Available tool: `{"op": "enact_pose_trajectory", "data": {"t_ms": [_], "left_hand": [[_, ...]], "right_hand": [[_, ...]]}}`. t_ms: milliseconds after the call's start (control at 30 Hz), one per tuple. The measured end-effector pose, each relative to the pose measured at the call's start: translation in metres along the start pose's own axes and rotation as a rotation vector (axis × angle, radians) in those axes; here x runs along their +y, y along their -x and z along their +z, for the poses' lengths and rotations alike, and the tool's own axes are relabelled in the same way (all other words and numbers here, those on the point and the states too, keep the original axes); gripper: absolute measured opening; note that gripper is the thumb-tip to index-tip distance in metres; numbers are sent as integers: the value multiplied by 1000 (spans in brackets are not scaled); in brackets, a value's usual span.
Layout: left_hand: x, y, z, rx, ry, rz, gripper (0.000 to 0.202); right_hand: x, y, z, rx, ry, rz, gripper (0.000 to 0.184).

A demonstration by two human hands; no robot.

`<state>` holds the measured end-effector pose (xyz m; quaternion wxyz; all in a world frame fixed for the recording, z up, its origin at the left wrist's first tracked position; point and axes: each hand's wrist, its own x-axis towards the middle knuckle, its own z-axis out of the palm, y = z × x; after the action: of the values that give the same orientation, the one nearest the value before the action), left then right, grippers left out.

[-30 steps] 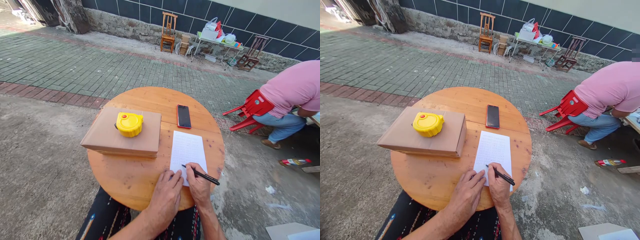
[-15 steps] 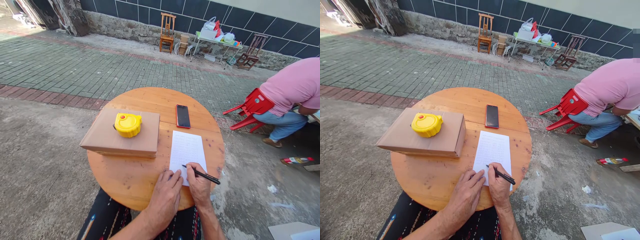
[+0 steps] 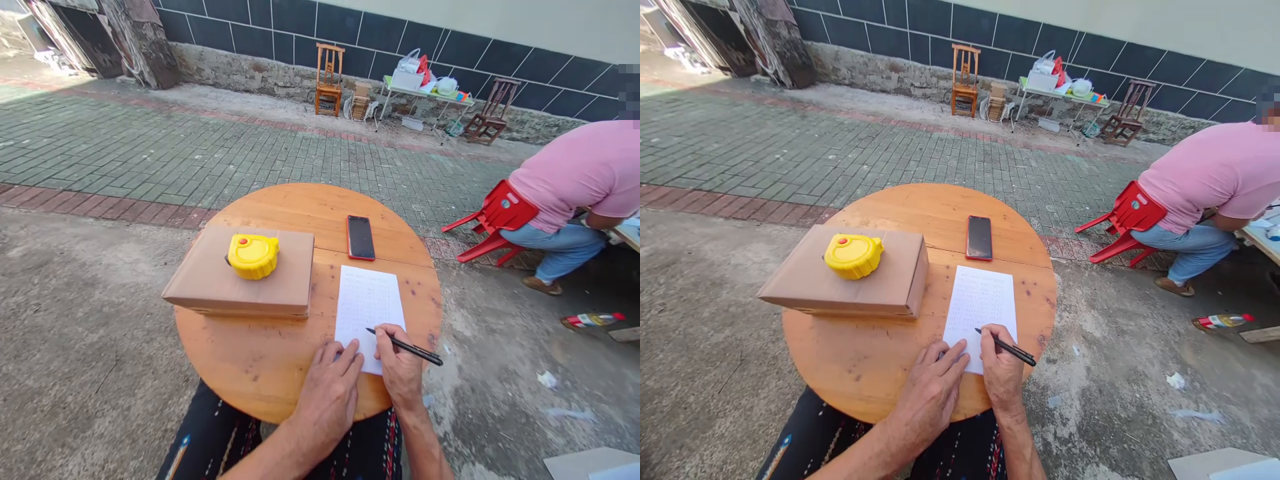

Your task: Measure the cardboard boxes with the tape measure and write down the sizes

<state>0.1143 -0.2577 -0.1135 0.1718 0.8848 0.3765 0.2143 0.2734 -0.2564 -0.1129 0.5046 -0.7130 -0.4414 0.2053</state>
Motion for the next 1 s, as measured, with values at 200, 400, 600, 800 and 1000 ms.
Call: {"op": "enact_pose_trajectory", "data": {"t_ms": [200,400,600,800,1000], "left_hand": [[0,-1,-3,-2,5,19,35],[2,-1,-4,-6,23,3,35],[2,-2,-6,-4,21,12,37],[1,-3,-6,-15,45,5,37],[0,-1,-5,-17,57,1,36]], "right_hand": [[2,4,1,-28,70,-55,27],[1,4,0,-65,86,-73,27],[6,6,0,-84,89,-41,27],[8,5,1,-81,105,-67,26],[4,4,2,-79,121,-105,24]]}}
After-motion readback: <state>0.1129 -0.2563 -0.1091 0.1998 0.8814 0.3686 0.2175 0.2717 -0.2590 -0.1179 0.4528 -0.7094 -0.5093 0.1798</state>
